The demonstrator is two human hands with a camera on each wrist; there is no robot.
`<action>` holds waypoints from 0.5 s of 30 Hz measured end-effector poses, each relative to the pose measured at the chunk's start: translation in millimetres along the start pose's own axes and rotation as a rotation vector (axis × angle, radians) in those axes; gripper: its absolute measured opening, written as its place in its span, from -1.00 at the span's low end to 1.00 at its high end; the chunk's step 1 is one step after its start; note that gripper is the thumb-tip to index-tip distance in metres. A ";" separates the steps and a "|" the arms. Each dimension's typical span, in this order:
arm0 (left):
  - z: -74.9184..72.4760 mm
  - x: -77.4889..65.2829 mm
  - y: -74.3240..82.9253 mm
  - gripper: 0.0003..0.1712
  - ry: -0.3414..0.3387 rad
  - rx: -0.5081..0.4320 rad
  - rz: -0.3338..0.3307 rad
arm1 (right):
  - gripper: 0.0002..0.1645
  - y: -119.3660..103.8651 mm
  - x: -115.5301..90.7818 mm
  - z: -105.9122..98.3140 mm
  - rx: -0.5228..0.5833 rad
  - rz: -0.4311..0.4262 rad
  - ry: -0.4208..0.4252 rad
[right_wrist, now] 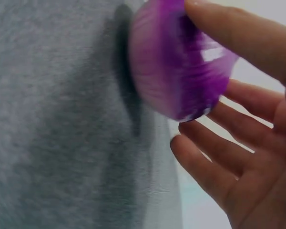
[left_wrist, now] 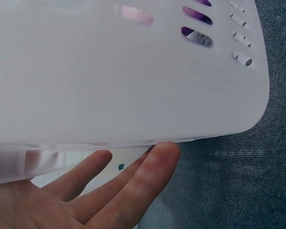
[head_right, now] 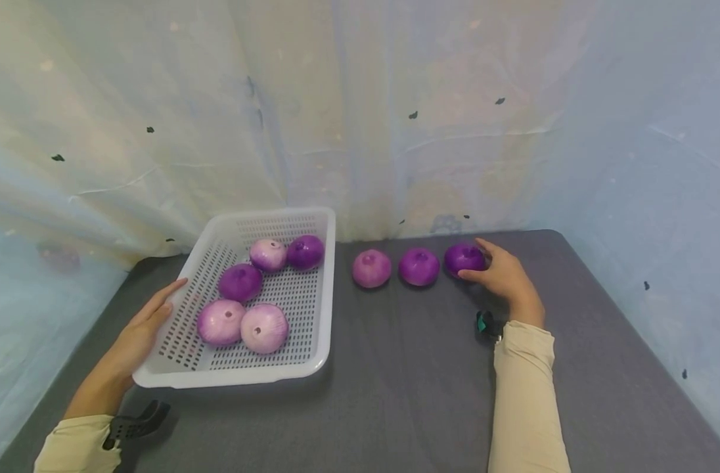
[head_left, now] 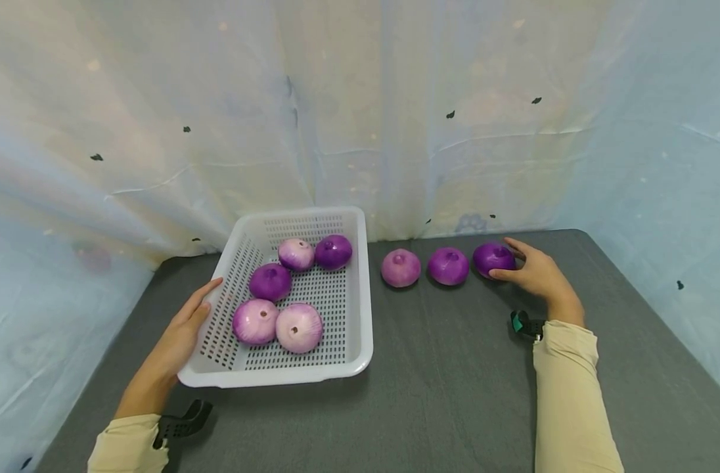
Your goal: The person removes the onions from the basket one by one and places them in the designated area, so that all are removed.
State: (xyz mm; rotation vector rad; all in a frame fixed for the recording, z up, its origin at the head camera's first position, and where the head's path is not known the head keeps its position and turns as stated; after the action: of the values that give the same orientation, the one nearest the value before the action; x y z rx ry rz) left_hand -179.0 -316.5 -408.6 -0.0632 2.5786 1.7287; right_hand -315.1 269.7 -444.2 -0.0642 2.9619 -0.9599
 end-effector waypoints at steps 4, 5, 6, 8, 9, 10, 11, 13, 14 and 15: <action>0.1 0.5 0.8 -0.38 -0.007 -0.011 -0.001 | 0.20 -5.3 -3.9 -8.5 -0.018 0.002 0.008; 0.3 0.6 0.9 -0.38 -0.008 -0.018 -0.001 | 0.22 -7.1 -5.0 -10.7 -0.023 -0.004 0.012; 0.6 0.6 1.0 -0.37 -0.011 -0.023 -0.003 | 0.22 -9.6 -6.4 -13.1 -0.027 -0.010 0.016; 1.4 0.5 0.8 -0.37 -0.017 -0.034 -0.004 | 0.23 -16.7 -10.0 -17.6 -0.029 -0.031 0.028; 1.8 0.4 0.7 -0.37 -0.020 -0.037 -0.003 | 0.22 -22.1 -12.2 -19.2 -0.025 -0.046 0.038; 1.9 0.3 0.5 -0.37 -0.020 -0.039 -0.004 | 0.20 -29.2 -14.7 -20.5 -0.020 -0.067 0.049; 1.9 0.0 0.3 -0.37 -0.021 -0.038 -0.005 | 0.18 -37.3 -17.6 -21.2 -0.013 -0.086 0.057; 1.4 -0.4 -0.3 -0.37 -0.019 -0.033 -0.007 | 0.13 -57.9 -24.1 -21.3 0.004 -0.135 0.071; 0.8 -0.5 -0.5 -0.37 -0.016 -0.031 -0.007 | 0.11 -70.0 -27.2 -20.5 0.013 -0.165 0.075; 0.2 -0.4 -0.5 -0.38 -0.013 -0.027 -0.008 | 0.08 -83.4 -30.4 -19.7 0.020 -0.198 0.078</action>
State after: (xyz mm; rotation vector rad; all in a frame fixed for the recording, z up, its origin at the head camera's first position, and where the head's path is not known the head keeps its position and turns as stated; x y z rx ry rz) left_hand -178.6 -316.5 -409.2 -0.0624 2.5433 1.7552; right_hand -283.0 215.2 -378.9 -0.3336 3.0614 -1.0346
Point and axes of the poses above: each hand's wrist, its own x-axis towards the middle knuckle, its own z-axis out of the palm, y = z × x, the point moved 5 cm from there along x, towards the middle knuckle, and after that the axes turned 7 degrees about y, right-handed, at the moved point
